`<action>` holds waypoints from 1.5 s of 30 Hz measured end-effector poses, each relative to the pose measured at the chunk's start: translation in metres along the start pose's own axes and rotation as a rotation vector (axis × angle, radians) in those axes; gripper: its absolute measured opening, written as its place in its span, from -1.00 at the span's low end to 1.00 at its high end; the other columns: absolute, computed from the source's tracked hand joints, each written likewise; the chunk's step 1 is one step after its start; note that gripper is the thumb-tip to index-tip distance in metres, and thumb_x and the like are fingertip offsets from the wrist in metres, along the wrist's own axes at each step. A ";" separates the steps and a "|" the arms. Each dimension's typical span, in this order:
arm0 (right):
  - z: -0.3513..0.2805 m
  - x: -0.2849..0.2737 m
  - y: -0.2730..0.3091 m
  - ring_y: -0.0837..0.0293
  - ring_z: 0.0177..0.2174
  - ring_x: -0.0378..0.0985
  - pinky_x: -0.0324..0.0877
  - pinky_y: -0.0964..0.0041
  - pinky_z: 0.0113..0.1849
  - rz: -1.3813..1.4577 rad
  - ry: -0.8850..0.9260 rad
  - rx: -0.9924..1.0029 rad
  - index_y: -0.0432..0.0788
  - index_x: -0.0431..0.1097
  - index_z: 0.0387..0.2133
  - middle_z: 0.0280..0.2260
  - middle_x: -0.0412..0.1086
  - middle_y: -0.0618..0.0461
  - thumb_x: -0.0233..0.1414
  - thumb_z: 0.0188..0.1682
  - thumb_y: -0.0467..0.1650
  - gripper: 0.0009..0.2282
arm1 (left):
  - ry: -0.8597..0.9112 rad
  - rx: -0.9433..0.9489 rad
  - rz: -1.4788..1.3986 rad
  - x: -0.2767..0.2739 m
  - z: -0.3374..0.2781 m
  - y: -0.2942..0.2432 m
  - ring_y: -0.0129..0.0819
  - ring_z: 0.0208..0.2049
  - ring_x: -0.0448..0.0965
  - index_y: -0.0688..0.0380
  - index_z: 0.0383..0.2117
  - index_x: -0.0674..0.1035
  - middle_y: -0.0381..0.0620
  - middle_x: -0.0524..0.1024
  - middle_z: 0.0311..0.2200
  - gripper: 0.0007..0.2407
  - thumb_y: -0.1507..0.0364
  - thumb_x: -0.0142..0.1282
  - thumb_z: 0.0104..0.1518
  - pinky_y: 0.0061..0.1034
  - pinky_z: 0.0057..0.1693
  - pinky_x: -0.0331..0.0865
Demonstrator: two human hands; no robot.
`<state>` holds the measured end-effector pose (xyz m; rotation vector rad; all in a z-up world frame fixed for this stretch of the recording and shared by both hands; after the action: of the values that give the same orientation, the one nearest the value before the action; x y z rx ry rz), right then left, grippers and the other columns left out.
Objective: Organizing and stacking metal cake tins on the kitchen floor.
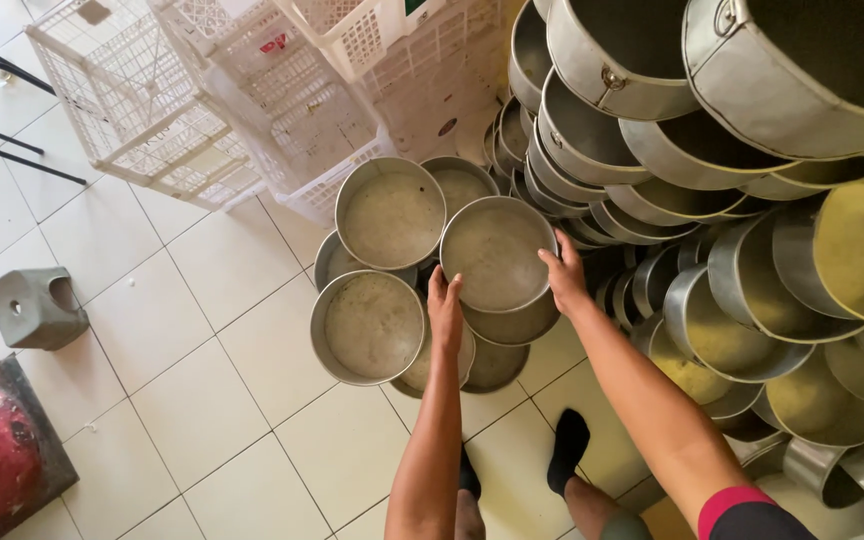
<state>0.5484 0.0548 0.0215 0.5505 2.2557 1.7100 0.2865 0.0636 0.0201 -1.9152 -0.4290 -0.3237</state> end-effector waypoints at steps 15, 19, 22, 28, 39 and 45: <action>-0.012 -0.004 0.000 0.06 0.14 0.36 0.24 0.16 0.17 -0.036 -0.003 -0.099 -0.26 0.15 0.27 0.19 0.31 -0.11 0.05 -0.01 -0.48 -0.48 | -0.047 0.123 0.204 0.003 -0.019 -0.017 -0.15 0.38 0.22 0.37 0.36 0.16 0.15 0.20 0.37 -0.37 0.35 0.18 0.21 -0.36 0.40 0.10; -0.019 -0.022 -0.016 0.00 0.23 0.28 0.17 0.14 0.22 -0.066 -0.067 -0.104 -0.27 0.10 0.29 0.26 0.22 -0.17 0.05 0.01 -0.50 -0.47 | -0.090 0.198 0.361 0.028 -0.059 -0.065 -0.11 0.40 0.18 0.31 0.38 0.16 0.13 0.17 0.39 -0.35 0.34 0.18 0.19 -0.33 0.41 0.09; -0.031 -0.038 -0.022 -0.06 0.33 0.13 0.07 0.12 0.28 -0.054 -0.091 -0.176 -0.30 0.09 0.31 0.34 0.11 -0.23 0.05 0.02 -0.52 -0.46 | -0.074 0.305 0.469 0.049 -0.084 -0.090 -0.06 0.43 0.12 0.26 0.39 0.16 0.11 0.14 0.42 -0.35 0.33 0.18 0.18 -0.29 0.43 0.03; -0.119 -0.076 0.039 -0.04 0.31 0.12 0.12 0.08 0.23 -0.201 -0.155 -0.037 -0.22 0.08 0.31 0.33 0.09 -0.19 0.02 0.05 -0.47 -0.48 | -0.004 0.387 0.531 0.082 -0.135 -0.112 -0.02 0.46 0.04 0.25 0.39 0.15 0.13 0.08 0.43 -0.36 0.33 0.18 0.20 -0.24 0.45 -0.03; -0.269 -0.266 0.118 -0.07 0.24 0.29 0.22 0.13 0.20 -0.206 -0.511 -0.354 -0.27 0.14 0.28 0.27 0.22 -0.17 -0.03 0.06 -0.54 -0.54 | 0.286 0.341 0.386 0.200 -0.244 -0.079 -0.08 0.41 0.20 0.23 0.34 0.28 0.08 0.25 0.37 -0.49 0.45 0.12 0.24 -0.27 0.42 0.09; -0.324 -0.396 0.137 -0.06 0.27 0.28 0.21 0.14 0.23 -0.121 -0.728 -0.432 -0.24 0.14 0.31 0.29 0.21 -0.13 -0.02 0.09 -0.54 -0.53 | 0.592 0.311 0.278 0.314 -0.296 -0.027 -0.12 0.39 0.22 0.25 0.33 0.28 0.10 0.26 0.35 -0.52 0.55 0.10 0.26 -0.29 0.41 0.11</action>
<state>0.7861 -0.3689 0.2328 0.7546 1.3475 1.5307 0.5492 -0.1574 0.2824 -1.4617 0.1731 -0.5777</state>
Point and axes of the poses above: each hand's wrist, its own z-axis towards the middle knuckle, its own x-axis out of the palm, y = z × x, the point moved 5 cm from there along z, towards the middle knuckle
